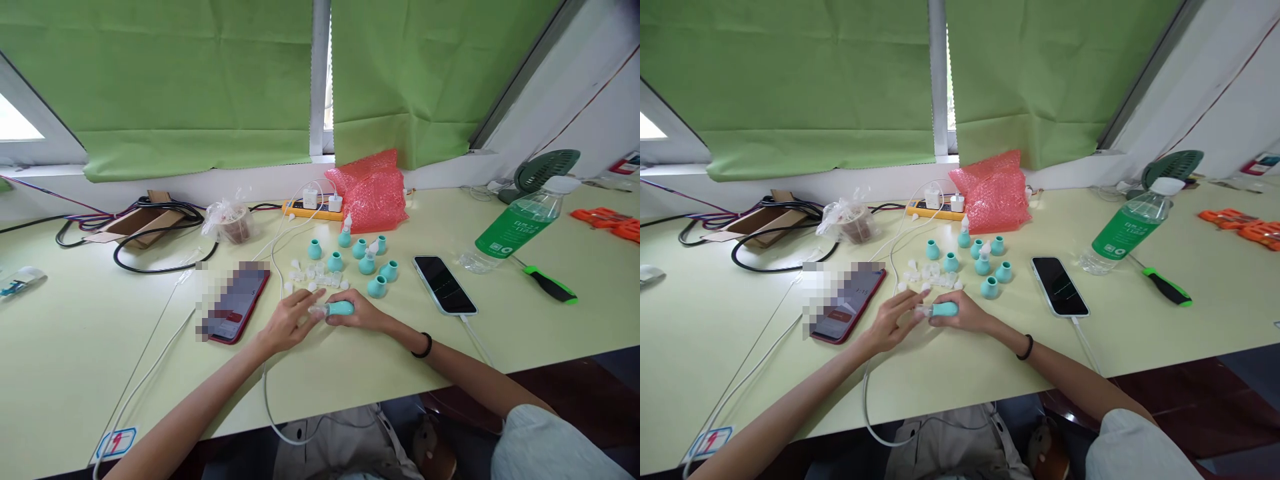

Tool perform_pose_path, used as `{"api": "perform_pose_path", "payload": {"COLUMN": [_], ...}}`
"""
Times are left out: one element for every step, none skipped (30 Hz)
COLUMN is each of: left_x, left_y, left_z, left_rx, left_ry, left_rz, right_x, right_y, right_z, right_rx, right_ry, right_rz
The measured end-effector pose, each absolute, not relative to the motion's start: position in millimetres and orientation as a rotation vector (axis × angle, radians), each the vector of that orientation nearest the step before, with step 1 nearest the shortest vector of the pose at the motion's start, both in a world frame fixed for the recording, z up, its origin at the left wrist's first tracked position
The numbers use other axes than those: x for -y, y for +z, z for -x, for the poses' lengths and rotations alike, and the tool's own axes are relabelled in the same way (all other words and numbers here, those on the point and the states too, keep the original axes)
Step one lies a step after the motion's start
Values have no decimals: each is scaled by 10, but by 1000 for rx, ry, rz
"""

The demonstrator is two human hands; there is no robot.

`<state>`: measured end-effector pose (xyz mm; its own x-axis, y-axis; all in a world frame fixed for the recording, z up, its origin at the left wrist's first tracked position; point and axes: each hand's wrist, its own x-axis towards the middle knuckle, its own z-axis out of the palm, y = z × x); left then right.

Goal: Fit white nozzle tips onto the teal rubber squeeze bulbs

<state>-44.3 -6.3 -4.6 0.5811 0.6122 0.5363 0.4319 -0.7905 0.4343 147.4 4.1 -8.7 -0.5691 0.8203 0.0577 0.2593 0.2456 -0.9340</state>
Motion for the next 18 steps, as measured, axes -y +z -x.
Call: {"api": "perform_pose_path", "payload": {"left_x": [34, -3, -46, -91, -133, -169, -194, -208, -211, -203, -188, -169, -149, -132, -119, -112, -109, -111], "left_y": [-29, -18, -14, -19, -32, -50, -69, -88, -103, -112, -116, -116, -113, -109, -105, -101, -97, -90], "left_z": [475, 508, 538, 563, 582, 593, 597, 593, 585, 573, 559, 545, 531, 518, 507, 498, 493, 491], "left_rx": [-905, -978, -1069, -1173, -1257, -1303, -1348, -1383, -1388, -1370, -1332, -1278, -1221, -1170, -1128, -1093, -1062, -1033], "left_ry": [1116, 1200, 1267, 1308, 1302, 1249, 1166, 1081, 991, 904, 829, 763, 709, 667, 643, 639, 659, 702], "left_rz": [-2496, -2443, -2408, -2396, -2422, -2493, -2566, -2630, -2690, -2736, -2766, -2787, -2798, -2800, -2795, -2783, -2759, -2716], "right_x": [-16, 3, 14, 15, 7, -7, -25, -43, -58, -67, -71, -70, -64, -56, -48, -40, -34, -30], "right_y": [-86, -87, -90, -96, -105, -116, -128, -142, -155, -168, -177, -184, -187, -188, -186, -182, -178, -174], "right_z": [-1454, -1439, -1430, -1428, -1431, -1437, -1445, -1451, -1456, -1457, -1457, -1454, -1451, -1448, -1447, -1447, -1448, -1451], "right_rx": [1905, 1834, 1766, 1708, 1663, 1636, 1621, 1615, 1615, 1623, 1636, 1651, 1666, 1680, 1698, 1717, 1736, 1761], "right_ry": [1227, 1145, 1081, 1030, 988, 957, 932, 908, 883, 862, 848, 838, 830, 821, 810, 795, 775, 754], "right_rz": [991, 1015, 1046, 1075, 1097, 1114, 1129, 1141, 1151, 1157, 1157, 1153, 1143, 1131, 1119, 1109, 1100, 1092]}}
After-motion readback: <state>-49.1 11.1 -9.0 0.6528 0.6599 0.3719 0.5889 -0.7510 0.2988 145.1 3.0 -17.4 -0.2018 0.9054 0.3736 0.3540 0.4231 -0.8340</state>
